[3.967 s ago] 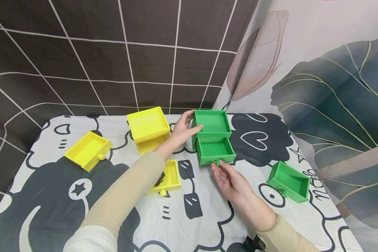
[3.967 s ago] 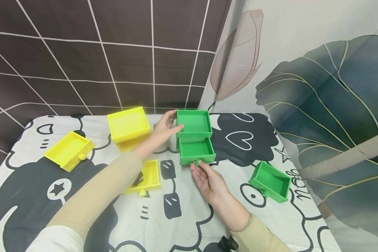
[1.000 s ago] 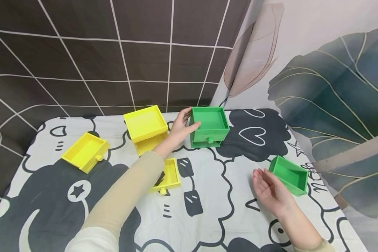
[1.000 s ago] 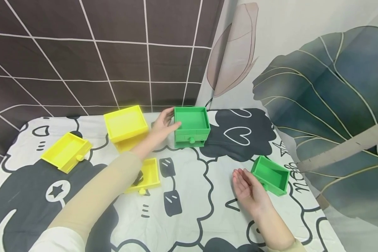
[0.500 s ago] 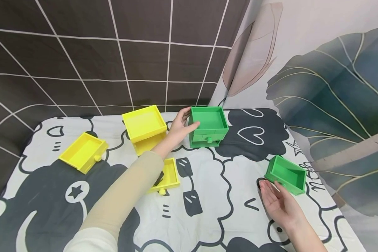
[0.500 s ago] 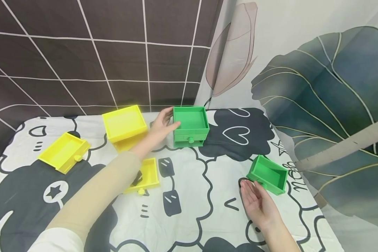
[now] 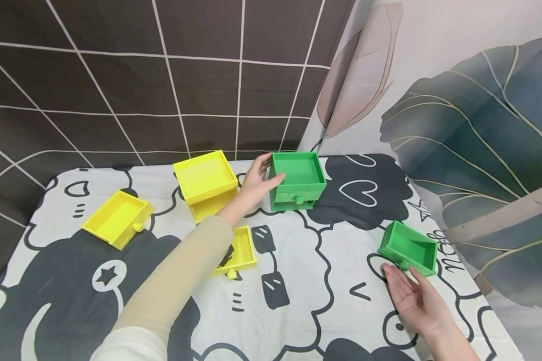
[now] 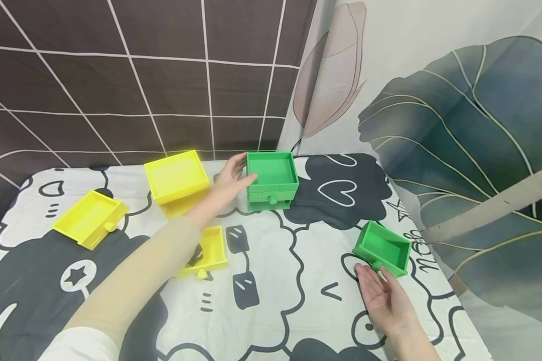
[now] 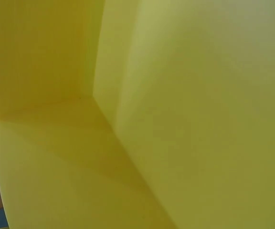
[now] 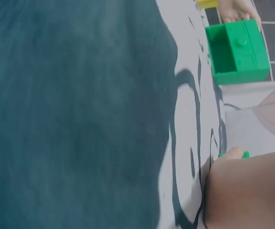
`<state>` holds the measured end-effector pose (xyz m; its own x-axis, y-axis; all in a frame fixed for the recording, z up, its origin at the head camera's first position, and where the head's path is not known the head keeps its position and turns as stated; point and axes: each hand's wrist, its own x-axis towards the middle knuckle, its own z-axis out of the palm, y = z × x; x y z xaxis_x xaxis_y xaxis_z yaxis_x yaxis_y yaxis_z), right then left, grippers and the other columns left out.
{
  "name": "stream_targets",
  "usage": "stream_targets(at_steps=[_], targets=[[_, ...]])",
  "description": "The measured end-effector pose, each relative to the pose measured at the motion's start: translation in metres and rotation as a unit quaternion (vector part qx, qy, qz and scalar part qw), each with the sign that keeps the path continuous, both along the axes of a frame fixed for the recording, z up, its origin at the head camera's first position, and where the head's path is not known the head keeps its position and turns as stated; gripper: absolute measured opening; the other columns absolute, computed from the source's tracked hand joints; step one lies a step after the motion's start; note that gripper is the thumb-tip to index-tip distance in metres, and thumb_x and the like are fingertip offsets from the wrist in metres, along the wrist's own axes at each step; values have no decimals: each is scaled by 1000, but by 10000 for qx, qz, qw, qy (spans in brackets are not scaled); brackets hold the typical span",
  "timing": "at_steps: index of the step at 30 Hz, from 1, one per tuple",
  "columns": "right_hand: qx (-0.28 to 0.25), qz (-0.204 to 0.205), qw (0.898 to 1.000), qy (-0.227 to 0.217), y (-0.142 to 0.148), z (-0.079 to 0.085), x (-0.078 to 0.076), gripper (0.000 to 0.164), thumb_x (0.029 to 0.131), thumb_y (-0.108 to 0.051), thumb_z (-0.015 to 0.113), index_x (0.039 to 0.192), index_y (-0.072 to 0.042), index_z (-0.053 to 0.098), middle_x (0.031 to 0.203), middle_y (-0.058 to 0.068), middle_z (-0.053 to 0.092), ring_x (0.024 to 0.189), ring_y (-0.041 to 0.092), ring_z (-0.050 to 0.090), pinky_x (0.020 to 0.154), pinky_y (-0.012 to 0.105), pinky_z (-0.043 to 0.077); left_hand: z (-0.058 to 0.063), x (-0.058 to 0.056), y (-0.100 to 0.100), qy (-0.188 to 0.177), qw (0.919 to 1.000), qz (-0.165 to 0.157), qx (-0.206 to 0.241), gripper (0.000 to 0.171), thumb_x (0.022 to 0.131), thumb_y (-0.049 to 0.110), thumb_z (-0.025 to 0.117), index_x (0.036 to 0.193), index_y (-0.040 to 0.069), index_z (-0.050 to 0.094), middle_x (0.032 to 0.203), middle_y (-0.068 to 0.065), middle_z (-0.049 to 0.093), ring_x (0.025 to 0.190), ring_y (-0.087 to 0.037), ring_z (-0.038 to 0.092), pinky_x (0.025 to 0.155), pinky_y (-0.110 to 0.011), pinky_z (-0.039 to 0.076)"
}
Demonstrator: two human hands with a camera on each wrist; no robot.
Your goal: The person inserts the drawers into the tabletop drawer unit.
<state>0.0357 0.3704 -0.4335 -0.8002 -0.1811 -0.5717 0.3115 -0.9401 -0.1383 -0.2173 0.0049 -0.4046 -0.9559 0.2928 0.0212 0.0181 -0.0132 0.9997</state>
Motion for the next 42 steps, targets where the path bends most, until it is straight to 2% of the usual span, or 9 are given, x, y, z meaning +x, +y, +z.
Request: stream_targets(at_steps=[7,18,25,29,36,42], targets=[[242,90,9995,-179,10,3,-5,47,114,-33,47,108,7,71,116,26,78,112,34,78,116,28,55,1,1,-2,-30,10000,24,-6,74,100,6,71,164,6,33,171,-13,37,161,-28,33,138,-33,24],[737,105,9946,-724,11,6,-12,39,113,-30,51,101,-1,74,108,18,81,106,26,80,112,23,57,0,1,0,11,10000,27,67,74,99,5,71,163,4,33,171,-13,37,161,-28,33,138,-34,24],[722,38,9957,-583,5,5,-7,39,112,-30,50,100,-3,76,107,12,82,104,20,81,107,20,59,-3,0,0,37,10000,20,88,74,99,5,72,163,4,34,170,-13,37,160,-28,34,138,-34,24],[918,91,9938,-613,3,5,-7,38,112,-29,51,99,-5,77,105,11,83,102,17,81,104,19,60,-3,0,-1,5,10000,41,73,74,99,6,71,163,5,34,170,-12,37,160,-28,34,138,-34,25],[1156,98,9905,-738,3,12,-10,36,112,-28,53,96,-7,78,101,9,83,97,14,81,96,18,63,-1,1,0,36,10000,72,59,74,99,5,71,163,5,34,170,-12,38,160,-28,34,138,-33,24],[1154,105,9902,-777,-1,18,-17,33,111,-27,55,96,-9,78,100,7,82,96,13,80,94,18,63,0,2,0,21,10000,79,38,73,99,5,71,163,5,35,170,-12,38,160,-27,34,138,-32,24]])
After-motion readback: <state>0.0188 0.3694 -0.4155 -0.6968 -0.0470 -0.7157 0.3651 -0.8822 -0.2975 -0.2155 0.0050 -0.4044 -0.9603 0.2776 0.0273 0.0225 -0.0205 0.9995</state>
